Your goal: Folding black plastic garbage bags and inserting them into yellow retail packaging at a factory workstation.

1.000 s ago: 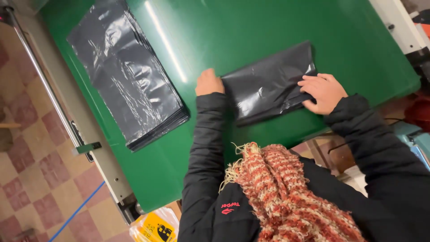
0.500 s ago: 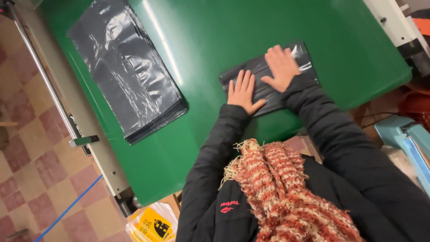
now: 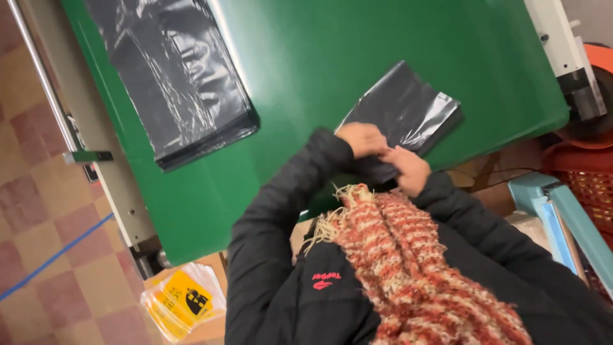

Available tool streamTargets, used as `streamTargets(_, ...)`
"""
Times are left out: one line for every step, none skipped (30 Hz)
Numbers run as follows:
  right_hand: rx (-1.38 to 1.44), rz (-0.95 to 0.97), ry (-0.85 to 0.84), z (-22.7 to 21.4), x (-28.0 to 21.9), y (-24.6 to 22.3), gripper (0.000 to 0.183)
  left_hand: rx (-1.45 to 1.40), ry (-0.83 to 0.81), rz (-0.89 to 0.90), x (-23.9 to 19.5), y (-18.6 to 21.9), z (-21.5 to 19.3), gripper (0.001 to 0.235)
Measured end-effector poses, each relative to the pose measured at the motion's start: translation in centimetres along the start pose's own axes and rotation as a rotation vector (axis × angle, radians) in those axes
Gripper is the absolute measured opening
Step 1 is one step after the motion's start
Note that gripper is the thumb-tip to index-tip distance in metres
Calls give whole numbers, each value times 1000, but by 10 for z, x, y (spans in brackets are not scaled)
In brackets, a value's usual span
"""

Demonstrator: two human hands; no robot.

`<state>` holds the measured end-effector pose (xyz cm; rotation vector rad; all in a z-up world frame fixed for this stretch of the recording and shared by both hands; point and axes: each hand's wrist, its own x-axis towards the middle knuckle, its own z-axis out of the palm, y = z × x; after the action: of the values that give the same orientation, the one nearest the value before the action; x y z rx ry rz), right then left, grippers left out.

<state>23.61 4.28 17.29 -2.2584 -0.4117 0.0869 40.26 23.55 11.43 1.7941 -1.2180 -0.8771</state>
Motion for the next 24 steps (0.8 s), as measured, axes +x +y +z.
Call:
streamTargets(183,82,61,-2,-9,7,42,-213,101,105,19,-47,1,48)
streamTargets(179,76,47,17,-31,51,42,-217,116,104,40,-90,14,48)
streamTargets(396,302,227,33,-52,98,29,-470,129,-111,59,-135,22,60)
streamTargets(607,535,403,54,-71,143,22,-729,138,-319,75,-181,28,72)
streamTargets(603,515,355,40,-61,134,22,-743,189,-323,66,-160,23,72)
streamTargets(551,724,422,27,-51,124,24,-571,310,-240,59,-140,17,56)
streamTargets(494,931,493,18,-39,115,30,-386,419,-169,51,-120,9,41)
streamTargets(492,909,451,5,-22,103,30,-387,462,-186,47,-96,2,41)
streamTargets(922,761,545,-4,-14,85,18,-136,526,-219,44,-69,1,39)
streamTargets(1348,596,617,-12,-7,67,31,117,581,-254,41,-43,-1,42)
streamTargets(1347,603,600,-11,-23,98,31,111,591,-266,43,-42,8,42)
streamTargets(1121,687,570,-9,-40,128,22,158,647,-302,43,-41,16,40)
streamTargets(893,752,538,-10,-51,160,29,214,706,-331,47,-40,19,38)
streamTargets(892,744,527,-18,-45,130,29,216,717,-335,30,-31,12,38)
streamTargets(440,625,604,-30,-32,103,34,163,753,-228,17,-23,-1,46)
streamTargets(-7,481,662,-41,-19,76,43,111,787,-119,3,-16,-14,55)
streamTargets(-5,465,659,-32,8,70,43,119,800,-119,-40,-8,-43,55)
streamTargets(53,287,732,-23,34,63,37,310,883,-139,-84,0,-72,63)
streamTargets(113,125,795,-9,48,52,31,488,945,-162,-130,10,-90,73)
streamTargets(113,130,790,16,83,34,31,483,944,-167,-166,-2,-101,73)
streamTargets(437,164,538,40,121,18,31,587,926,-334,-202,-13,-115,90)
streamTargets(751,184,268,64,159,0,34,689,903,-501,-237,-23,-130,108)
streamTargets(747,166,274,95,196,3,34,702,914,-492,-256,-31,-133,108)
streamTargets(929,387,155,124,235,5,46,717,886,-565,-276,-39,-135,115)
